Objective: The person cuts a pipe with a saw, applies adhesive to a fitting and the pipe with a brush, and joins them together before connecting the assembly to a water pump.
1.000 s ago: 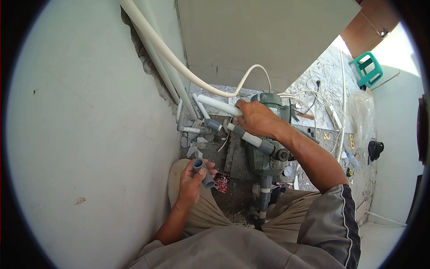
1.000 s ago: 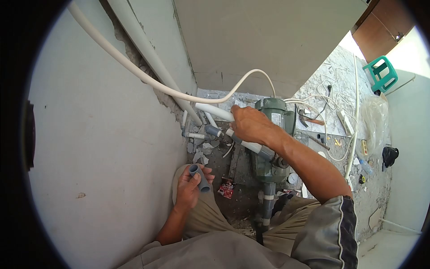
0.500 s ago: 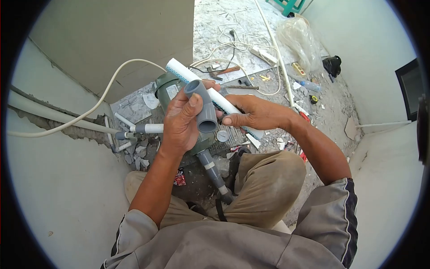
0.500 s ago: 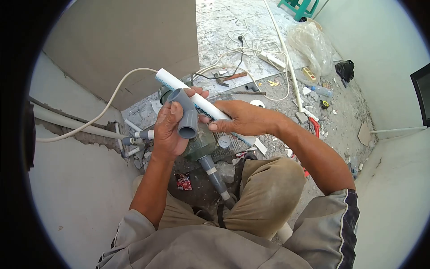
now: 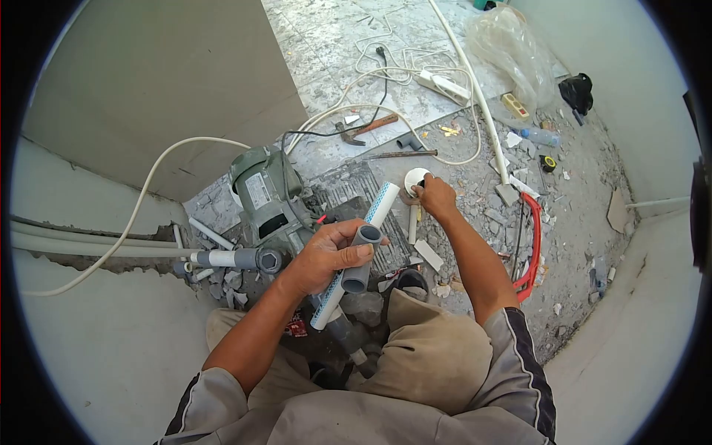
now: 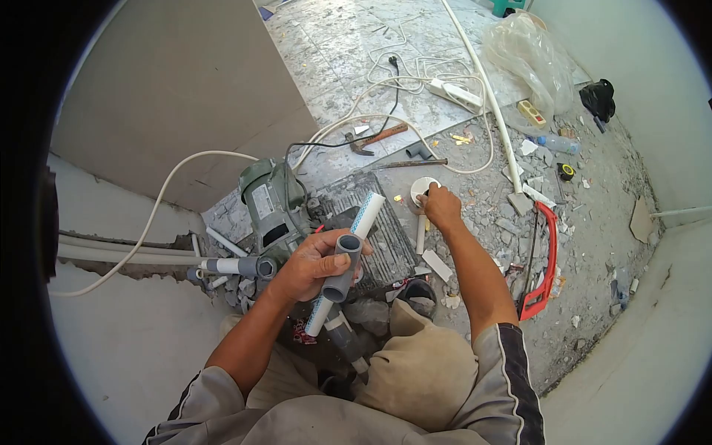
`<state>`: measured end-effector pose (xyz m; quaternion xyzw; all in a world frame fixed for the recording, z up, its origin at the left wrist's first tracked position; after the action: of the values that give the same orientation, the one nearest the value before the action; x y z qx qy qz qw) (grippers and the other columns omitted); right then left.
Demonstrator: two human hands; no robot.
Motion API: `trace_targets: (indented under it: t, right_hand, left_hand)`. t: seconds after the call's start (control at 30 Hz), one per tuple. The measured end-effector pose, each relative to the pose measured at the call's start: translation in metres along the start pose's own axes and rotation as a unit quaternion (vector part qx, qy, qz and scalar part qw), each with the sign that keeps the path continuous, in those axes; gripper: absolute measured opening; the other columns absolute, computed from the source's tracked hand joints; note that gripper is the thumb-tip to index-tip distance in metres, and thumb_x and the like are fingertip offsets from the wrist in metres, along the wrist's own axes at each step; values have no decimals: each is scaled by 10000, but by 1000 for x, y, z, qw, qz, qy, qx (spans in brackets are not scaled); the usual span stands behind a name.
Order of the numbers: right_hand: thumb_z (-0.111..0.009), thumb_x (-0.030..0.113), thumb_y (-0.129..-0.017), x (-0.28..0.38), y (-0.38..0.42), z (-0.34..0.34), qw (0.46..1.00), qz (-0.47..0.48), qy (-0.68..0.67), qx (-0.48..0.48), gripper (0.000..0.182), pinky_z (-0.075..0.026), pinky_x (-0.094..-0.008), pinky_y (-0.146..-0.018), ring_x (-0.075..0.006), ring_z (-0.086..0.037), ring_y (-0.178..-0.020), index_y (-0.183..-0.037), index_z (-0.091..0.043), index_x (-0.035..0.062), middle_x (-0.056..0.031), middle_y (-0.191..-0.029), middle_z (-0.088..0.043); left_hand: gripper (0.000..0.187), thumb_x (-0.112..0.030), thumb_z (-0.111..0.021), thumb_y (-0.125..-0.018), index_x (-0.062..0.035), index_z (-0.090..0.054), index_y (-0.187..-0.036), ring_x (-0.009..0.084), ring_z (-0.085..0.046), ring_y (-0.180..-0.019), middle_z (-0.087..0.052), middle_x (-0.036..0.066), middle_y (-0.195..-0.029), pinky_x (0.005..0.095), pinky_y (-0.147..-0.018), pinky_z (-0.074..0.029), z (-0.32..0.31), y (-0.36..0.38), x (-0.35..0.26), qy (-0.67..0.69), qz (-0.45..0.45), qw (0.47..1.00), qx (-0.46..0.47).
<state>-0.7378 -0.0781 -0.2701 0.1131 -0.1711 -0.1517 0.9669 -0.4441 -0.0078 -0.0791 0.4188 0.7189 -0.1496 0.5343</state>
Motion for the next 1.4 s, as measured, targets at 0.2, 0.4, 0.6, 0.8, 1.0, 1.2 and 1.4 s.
trace_targets:
  t: [0.2,0.4,0.6,0.8,1.0,1.2,1.4]
  right_hand:
    - [-679,250,-927,-4,1,10,995,35,-34,-87,329,-544,-523,-880,-435,-685,-1008,-1194,-665,59,-228,-1095,-694]
    - [-735,233,-889,-49,33,30,941,14,-271,-201,342,-586,-432,-731,-342,-705,-775,-1152,-670,26,-181,-891,-706]
    - [-705,344,-959,-89,71,26,768,-168,-604,-132,355,-549,-290,-469,-120,-611,-543,-1084,-661,15,-73,-798,-660]
    - [-655,381,-1000,-67,108,68,691,-115,-706,-104,348,-584,-301,-511,-117,-614,-566,-1082,-649,43,-61,-788,-649]
    - [-657,357,-1012,-57,117,72,710,-70,-693,-104,361,-565,-276,-502,-110,-608,-561,-1091,-647,5,-78,-790,-656]
    - [-687,306,-998,-55,133,90,751,-55,-638,-163,342,-542,-263,-489,-99,-593,-555,-1088,-651,-21,-70,-773,-643]
    - [-704,280,-983,-32,149,122,753,-16,-633,-179,329,-494,-257,-460,-101,-567,-527,-1092,-655,-27,-63,-736,-638]
  left_hand:
    - [545,-427,-738,-925,-9,-651,-1263,94,-602,-856,-641,26,-921,242,-764,-475,-6,-16,21,17,14,999,-29]
    - [499,-399,-715,-951,1,-661,-1243,79,-573,-824,-612,2,-892,233,-743,-460,-14,-28,27,31,28,998,-51]
    - [392,-323,-666,-1005,-1,-666,-1229,40,-528,-737,-586,-23,-869,197,-644,-437,-35,-69,41,49,57,996,-42]
    - [376,-340,-650,-1005,-11,-670,-1186,48,-543,-711,-615,-21,-859,207,-632,-452,-35,-110,74,79,60,993,-67]
    - [483,-394,-571,-1022,55,-603,-1196,123,-598,-652,-652,103,-800,252,-620,-490,-31,-119,71,143,54,988,6]
    - [451,-396,-592,-1009,27,-627,-1159,109,-599,-668,-642,67,-783,243,-611,-486,-34,-119,66,157,48,986,27]
    - [455,-360,-623,-992,34,-636,-1219,102,-582,-735,-645,51,-885,239,-678,-478,-35,-116,69,71,73,995,-17]
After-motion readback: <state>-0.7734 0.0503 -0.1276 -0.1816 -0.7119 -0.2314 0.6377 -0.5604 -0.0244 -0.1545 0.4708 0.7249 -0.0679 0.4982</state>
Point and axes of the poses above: each hand's wrist, its own y-axis away from the middle knuckle, its own z-axis out of the back of the hand, x = y × z, the point moved 4 cm from there along -y, towards the middle knuckle
